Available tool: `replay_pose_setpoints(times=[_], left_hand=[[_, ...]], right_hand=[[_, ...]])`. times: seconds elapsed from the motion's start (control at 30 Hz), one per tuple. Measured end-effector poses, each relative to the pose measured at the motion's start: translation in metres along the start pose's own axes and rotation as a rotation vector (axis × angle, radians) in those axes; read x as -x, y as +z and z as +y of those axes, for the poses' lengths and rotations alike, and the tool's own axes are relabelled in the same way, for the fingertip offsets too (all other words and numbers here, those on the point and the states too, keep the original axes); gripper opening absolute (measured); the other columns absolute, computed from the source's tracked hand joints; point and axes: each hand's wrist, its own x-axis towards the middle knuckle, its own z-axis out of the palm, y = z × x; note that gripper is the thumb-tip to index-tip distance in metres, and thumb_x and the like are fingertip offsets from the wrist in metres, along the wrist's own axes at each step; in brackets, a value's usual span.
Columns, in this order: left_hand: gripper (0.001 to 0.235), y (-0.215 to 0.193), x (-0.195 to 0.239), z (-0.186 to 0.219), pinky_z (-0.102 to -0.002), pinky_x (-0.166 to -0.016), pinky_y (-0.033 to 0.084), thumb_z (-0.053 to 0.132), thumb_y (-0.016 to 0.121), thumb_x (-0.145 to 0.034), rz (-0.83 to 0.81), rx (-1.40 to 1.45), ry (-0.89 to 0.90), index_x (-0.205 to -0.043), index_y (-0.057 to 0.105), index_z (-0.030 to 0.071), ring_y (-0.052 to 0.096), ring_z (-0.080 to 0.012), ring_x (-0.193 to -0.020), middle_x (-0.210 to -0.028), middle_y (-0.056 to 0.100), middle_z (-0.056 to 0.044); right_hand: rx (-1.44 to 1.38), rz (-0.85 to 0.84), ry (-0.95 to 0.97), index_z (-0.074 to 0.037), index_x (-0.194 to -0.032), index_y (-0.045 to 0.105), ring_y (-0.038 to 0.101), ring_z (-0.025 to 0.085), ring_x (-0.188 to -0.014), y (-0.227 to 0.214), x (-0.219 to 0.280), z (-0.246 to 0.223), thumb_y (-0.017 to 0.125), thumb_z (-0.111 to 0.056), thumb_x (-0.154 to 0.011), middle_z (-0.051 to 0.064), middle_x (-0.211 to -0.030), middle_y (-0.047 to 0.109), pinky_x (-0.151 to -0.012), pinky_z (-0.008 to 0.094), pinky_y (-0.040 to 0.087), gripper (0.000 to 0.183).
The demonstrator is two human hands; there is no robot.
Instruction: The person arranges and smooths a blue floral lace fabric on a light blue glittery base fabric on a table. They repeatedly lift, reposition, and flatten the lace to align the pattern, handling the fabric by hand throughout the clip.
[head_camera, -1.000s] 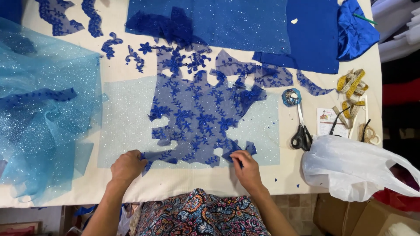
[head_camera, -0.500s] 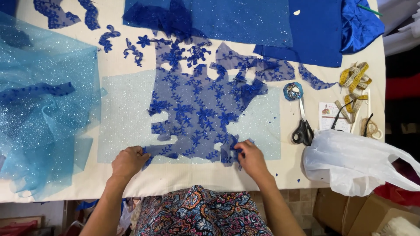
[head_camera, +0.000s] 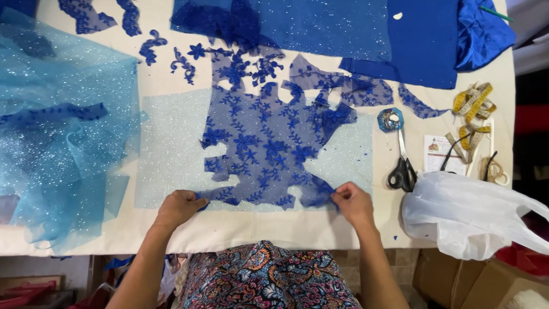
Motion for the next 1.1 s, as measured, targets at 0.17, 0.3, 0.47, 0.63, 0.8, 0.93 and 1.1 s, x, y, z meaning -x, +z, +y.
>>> replay_pose_setpoints(times=[0.17,0.3,0.47,0.63,0.8,0.93,1.1], left_hand=[[0.037,0.010,-0.009,-0.008,-0.040,-0.073,0.054,0.042,0.077,-0.079,0.002,-0.043,0.012,-0.070,0.073,0.007,0.073,-0.0345,-0.087,-0.076,0.073,-0.018],[0.037,0.005,-0.001,0.001,-0.038,-0.071,0.054,0.045,0.076,-0.080,0.017,-0.068,-0.011,-0.070,0.073,0.009,0.073,-0.0317,-0.086,-0.075,0.073,-0.014],[0.031,-0.015,0.030,0.027,-0.039,-0.080,0.057,0.041,0.075,-0.081,0.021,-0.079,-0.011,-0.085,0.078,0.011,0.073,-0.0320,-0.098,-0.088,0.076,-0.014],[0.032,-0.010,0.024,0.019,-0.040,-0.082,0.057,0.043,0.075,-0.080,0.010,-0.084,0.011,-0.083,0.079,0.011,0.073,-0.0323,-0.100,-0.090,0.077,-0.014],[0.031,-0.003,0.009,0.006,-0.038,-0.077,0.056,0.038,0.072,-0.085,0.007,-0.045,0.003,-0.076,0.077,0.009,0.073,-0.0324,-0.092,-0.083,0.075,-0.016],[0.032,0.006,-0.009,-0.012,-0.038,-0.071,0.054,0.038,0.072,-0.083,0.008,0.029,-0.012,-0.069,0.073,0.009,0.073,-0.0318,-0.085,-0.076,0.073,-0.015],[0.031,-0.004,0.012,0.011,-0.036,-0.066,0.054,0.038,0.072,-0.082,0.032,-0.041,-0.023,-0.066,0.072,0.012,0.073,-0.0300,-0.080,-0.071,0.072,-0.013]], right_hand=[[0.066,0.191,-0.039,-0.025,-0.101,0.071,0.071,0.025,-0.103,-0.027,-0.009,-0.011,0.078,-0.030,-0.081,-0.003,-0.102,0.076,-0.085,0.041,0.055,0.022],[0.138,0.114,-0.043,-0.022,-0.113,0.070,0.069,0.023,-0.113,-0.026,0.000,-0.014,0.080,-0.023,-0.081,0.001,-0.117,0.074,-0.093,0.041,0.054,0.034],[0.101,0.297,-0.441,-0.016,-0.113,0.067,0.064,0.035,-0.110,0.004,0.045,-0.045,0.068,-0.013,-0.091,0.011,-0.110,0.064,-0.092,0.042,0.053,0.021],[0.018,-0.036,-0.373,-0.023,-0.108,0.065,0.070,0.031,-0.101,0.078,0.008,-0.023,0.074,-0.041,-0.084,0.006,-0.100,0.070,-0.086,0.043,0.056,0.031],[0.088,-0.092,-0.302,-0.023,-0.092,0.071,0.072,0.029,-0.092,0.080,0.011,-0.040,0.074,-0.039,-0.084,0.003,-0.087,0.071,-0.077,0.040,0.056,0.018],[-0.045,-0.173,-0.213,-0.020,-0.085,0.074,0.073,0.025,-0.088,0.077,0.009,-0.040,0.077,-0.039,-0.076,0.002,-0.082,0.073,-0.073,0.037,0.056,0.020],[-0.150,-0.180,-0.207,-0.017,-0.082,0.073,0.073,0.024,-0.081,0.081,0.005,-0.037,0.079,-0.034,-0.071,0.003,-0.076,0.073,-0.068,0.035,0.055,0.021]])
